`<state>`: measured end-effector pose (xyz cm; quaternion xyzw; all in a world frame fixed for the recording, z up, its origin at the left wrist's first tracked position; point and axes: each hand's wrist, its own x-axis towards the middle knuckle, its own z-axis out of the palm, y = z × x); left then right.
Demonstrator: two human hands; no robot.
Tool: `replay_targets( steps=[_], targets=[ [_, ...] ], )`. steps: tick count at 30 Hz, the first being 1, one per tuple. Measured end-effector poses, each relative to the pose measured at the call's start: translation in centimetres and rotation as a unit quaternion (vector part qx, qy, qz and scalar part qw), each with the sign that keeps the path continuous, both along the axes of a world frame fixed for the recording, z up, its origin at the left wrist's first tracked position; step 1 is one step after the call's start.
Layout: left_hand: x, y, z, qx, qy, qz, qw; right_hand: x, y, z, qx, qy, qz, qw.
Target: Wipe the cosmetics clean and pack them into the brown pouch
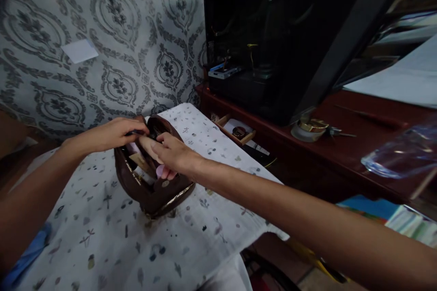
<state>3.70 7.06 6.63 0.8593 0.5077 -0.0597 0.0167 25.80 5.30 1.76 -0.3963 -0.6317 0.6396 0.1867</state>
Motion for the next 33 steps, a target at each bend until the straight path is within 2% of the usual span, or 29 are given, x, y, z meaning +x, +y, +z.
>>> replay_targets(
  steps=[2, 5, 8, 11, 13, 15, 20, 24, 29, 33],
  targets=[
    [-0.3, 0.3, -0.4, -0.006, 0.013, 0.001, 1.000, 0.1, 0.1, 0.0, 0.039, -0.006, 0.021, 0.999],
    [-0.7, 0.5, -0.8, -0.011, -0.002, 0.003, 1.000, 0.7, -0.2, 0.8, 0.143, -0.056, 0.071, 0.986],
    [-0.8, 0.2, -0.7, -0.027, -0.033, 0.013, 0.999, 1.7, -0.7, 1.8, 0.269, -0.135, 0.105, 0.948],
    [0.0, -0.8, 0.3, -0.108, -0.106, 0.024, 0.988, 2.4, -1.0, 1.8, 0.343, -0.180, 0.100, 0.917],
    [1.2, -1.6, 0.9, -0.168, -0.141, 0.019, 0.975, 2.5, -1.0, 1.2, 0.345, -0.187, 0.097, 0.914],
    [2.5, -2.2, 1.2, -0.193, -0.127, 0.010, 0.973, 2.5, -1.0, 0.5, 0.340, -0.188, 0.098, 0.916],
    [4.7, -2.9, 0.3, -0.129, -0.014, 0.001, 0.992, 2.1, -1.3, -0.3, 0.346, -0.215, 0.073, 0.910],
    [3.7, -3.1, -0.1, -0.127, -0.010, 0.003, 0.992, 2.0, -1.3, -0.4, 0.342, -0.201, 0.050, 0.917],
    [2.2, -3.3, -0.5, -0.147, -0.040, -0.029, 0.988, 2.2, -1.1, -0.8, 0.367, -0.194, 0.077, 0.906],
    [2.1, -3.3, -0.9, -0.139, -0.024, -0.021, 0.990, 2.3, -1.2, -0.8, 0.370, -0.178, 0.080, 0.908]
  ],
)
